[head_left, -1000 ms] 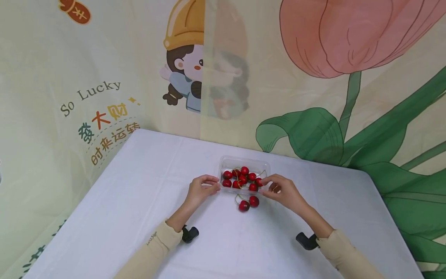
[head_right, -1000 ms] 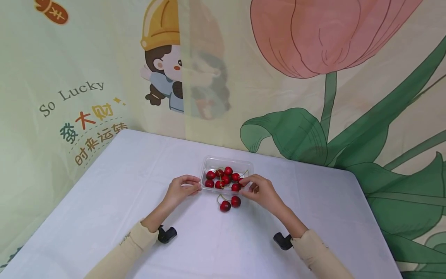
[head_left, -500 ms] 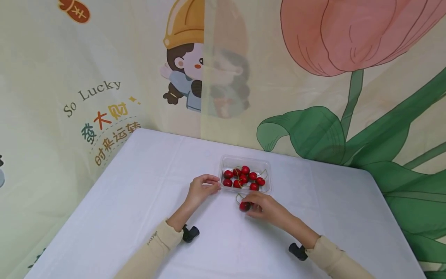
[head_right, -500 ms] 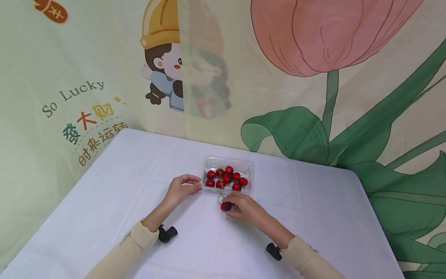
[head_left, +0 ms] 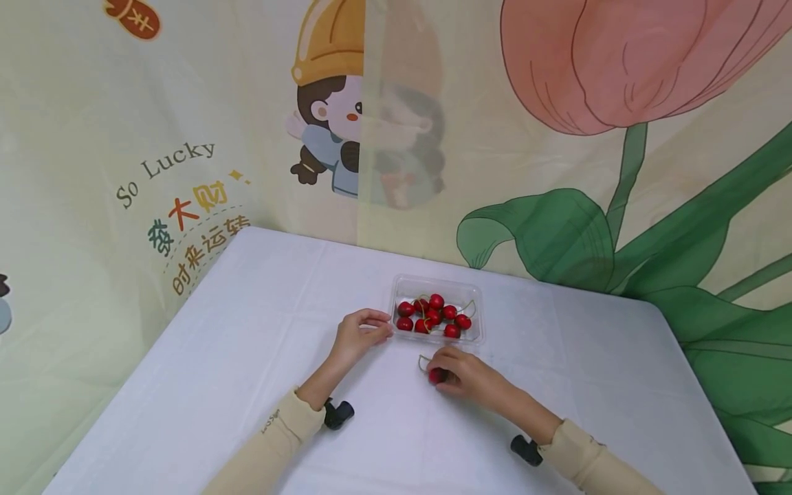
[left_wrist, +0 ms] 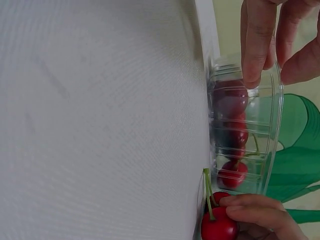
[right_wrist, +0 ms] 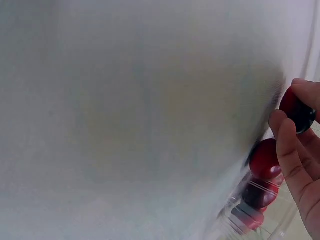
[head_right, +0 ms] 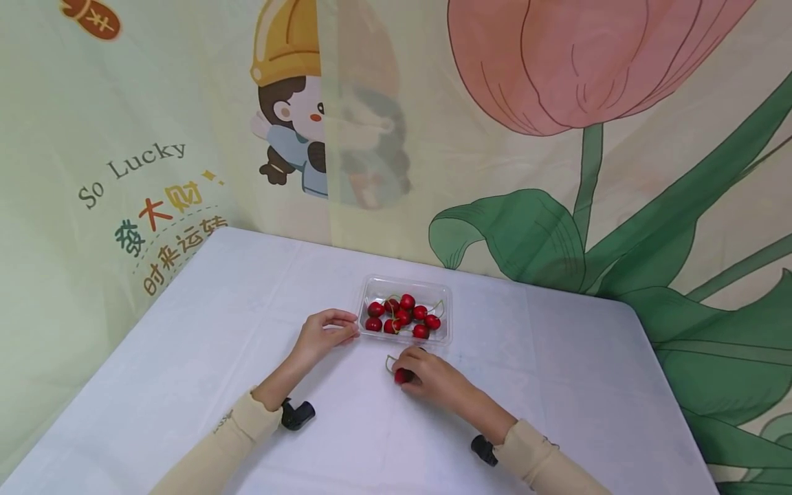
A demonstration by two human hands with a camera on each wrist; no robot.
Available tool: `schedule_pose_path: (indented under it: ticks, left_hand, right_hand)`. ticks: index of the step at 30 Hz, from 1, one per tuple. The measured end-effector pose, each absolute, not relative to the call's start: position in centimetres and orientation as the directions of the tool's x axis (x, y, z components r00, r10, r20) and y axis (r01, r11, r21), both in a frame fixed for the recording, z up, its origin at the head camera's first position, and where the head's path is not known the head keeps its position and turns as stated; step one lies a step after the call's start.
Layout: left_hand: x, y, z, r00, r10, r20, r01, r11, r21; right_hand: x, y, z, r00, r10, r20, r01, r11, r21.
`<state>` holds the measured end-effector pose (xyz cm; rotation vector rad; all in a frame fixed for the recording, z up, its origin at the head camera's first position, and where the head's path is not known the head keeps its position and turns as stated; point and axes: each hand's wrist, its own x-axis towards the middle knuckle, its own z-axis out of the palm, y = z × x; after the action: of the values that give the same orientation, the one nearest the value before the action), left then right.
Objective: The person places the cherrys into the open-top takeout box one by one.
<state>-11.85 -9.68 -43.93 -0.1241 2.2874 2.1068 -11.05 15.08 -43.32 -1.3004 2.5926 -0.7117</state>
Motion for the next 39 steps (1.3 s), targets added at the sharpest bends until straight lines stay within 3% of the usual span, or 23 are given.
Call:
schedule_pose_path:
  ticks: [15, 23, 29, 39]
  left_hand:
    - [-12.0, -9.9, -44.4, -0.996, -0.043, -0.076, -0.080, 0.105, 0.991]
    - [-12.0, -9.9, -44.5, -0.997, -0.038, -0.066, -0.070, 0.113, 0.991]
    - [-12.0, -9.9, -44.6, -0.997, -0.039, -0.070, -0.074, 0.116, 0.991]
    - [-12.0, -9.8, -44.5, -0.997, -0.032, -0.072, -0.074, 0.098, 0.992]
  right_hand:
    - [-9.4, 14.9, -39.5, -0.658, -0.751, 0.056, -0.581, 0.459, -0.672]
    - [-9.6, 15.4, -37.6, -0.644, -0.727, 0.240, -0.645, 0.346, -0.682]
    - [-11.4, 15.8, -36.5, -0.612, -0.679, 0.406, -0.727, 0.279, -0.628]
    - [-15.5, 16.1, -36.8, -0.760, -0.552, 0.343, -0.586, 0.355, -0.728]
